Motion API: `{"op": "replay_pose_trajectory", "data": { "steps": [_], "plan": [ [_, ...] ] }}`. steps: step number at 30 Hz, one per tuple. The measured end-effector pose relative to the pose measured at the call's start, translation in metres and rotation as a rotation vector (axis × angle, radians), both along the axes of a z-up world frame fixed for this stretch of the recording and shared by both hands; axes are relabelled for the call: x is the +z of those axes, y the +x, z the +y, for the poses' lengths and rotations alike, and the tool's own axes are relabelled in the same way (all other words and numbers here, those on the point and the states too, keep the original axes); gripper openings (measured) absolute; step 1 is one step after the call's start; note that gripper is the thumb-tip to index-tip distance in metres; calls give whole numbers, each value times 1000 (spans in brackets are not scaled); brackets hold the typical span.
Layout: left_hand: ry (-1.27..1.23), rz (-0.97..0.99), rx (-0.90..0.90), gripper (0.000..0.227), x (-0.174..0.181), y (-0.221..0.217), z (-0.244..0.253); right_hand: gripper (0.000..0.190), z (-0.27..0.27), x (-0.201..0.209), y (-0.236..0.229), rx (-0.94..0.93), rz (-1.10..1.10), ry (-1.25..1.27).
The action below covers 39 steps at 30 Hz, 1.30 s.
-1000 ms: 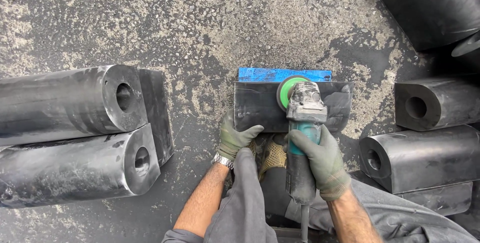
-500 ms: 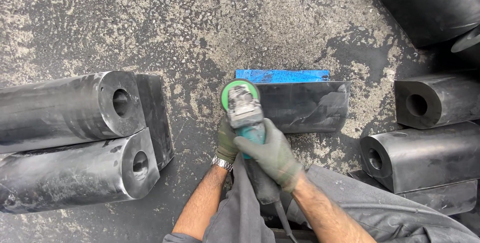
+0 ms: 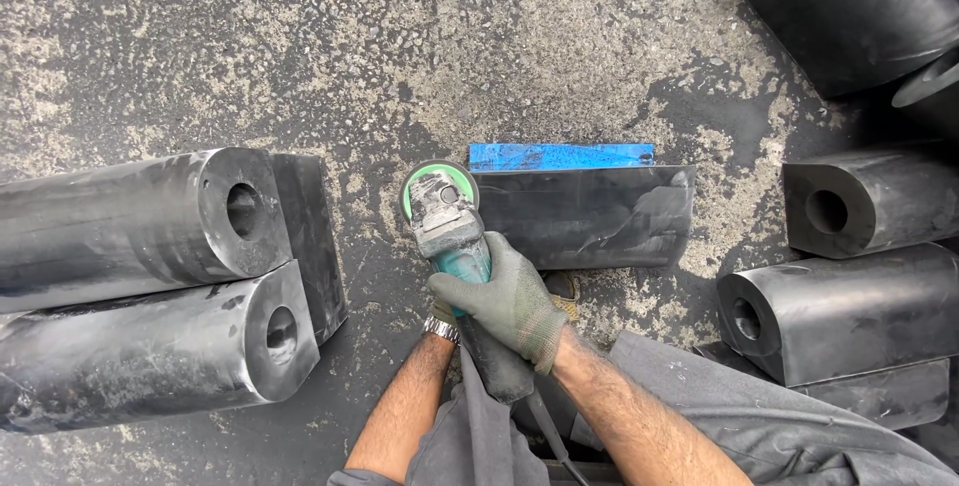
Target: The person sits on the workshop floor and uses an angle grinder to grind the edges and surfaces of black rubber blocks with holes, rotating and repositioning each piece to grind different sides, then sets finished pieces aside and picks up the next one.
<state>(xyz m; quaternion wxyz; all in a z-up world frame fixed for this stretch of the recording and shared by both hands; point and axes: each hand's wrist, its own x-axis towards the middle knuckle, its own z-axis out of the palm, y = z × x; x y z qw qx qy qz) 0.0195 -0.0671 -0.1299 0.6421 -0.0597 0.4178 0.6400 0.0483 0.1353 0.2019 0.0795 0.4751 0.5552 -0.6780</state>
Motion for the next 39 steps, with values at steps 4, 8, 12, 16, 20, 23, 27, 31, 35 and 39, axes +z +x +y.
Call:
{"op": "replay_pose_trajectory", "data": {
  "steps": [4, 8, 12, 16, 20, 23, 27, 31, 35, 39],
  "plan": [
    [-6, -413, 268, 67, 12, -2, 7, 62, -1, 1, -3, 24, -18, -25],
    [94, -350, 214, 68, 11, 0, 8, 62, 0, 1, -3, 26, 1, -10],
    [-44, -204, 149, 63, -5, 1, -2, 63, 0, -2, -1, -2, -19, -15],
    [-114, 108, 54, 65, 24, -6, 20, 61, 3, 2, 6, -83, -4, -20],
    [-179, 827, -167, 73, 115, -44, 114, 58, 12, 9, 31, -151, -8, -30],
    [-231, 1188, -268, 77, 160, -29, 83, 53, 18, 13, 51, -362, -54, -158],
    [-350, 1159, -277, 85, 159, -25, 81, 48, 17, 13, 63, -437, -48, -158],
    [-333, 1194, -252, 76, 154, -25, 79, 51, 8, 8, 51, -302, -4, -74],
    [-193, 1395, -295, 66, 141, -25, 79, 51, 5, 10, 38, -218, -30, -66],
    [-232, 1270, -318, 61, 147, -26, 83, 52, 10, 6, 48, -225, -22, -42]
  ]
}}
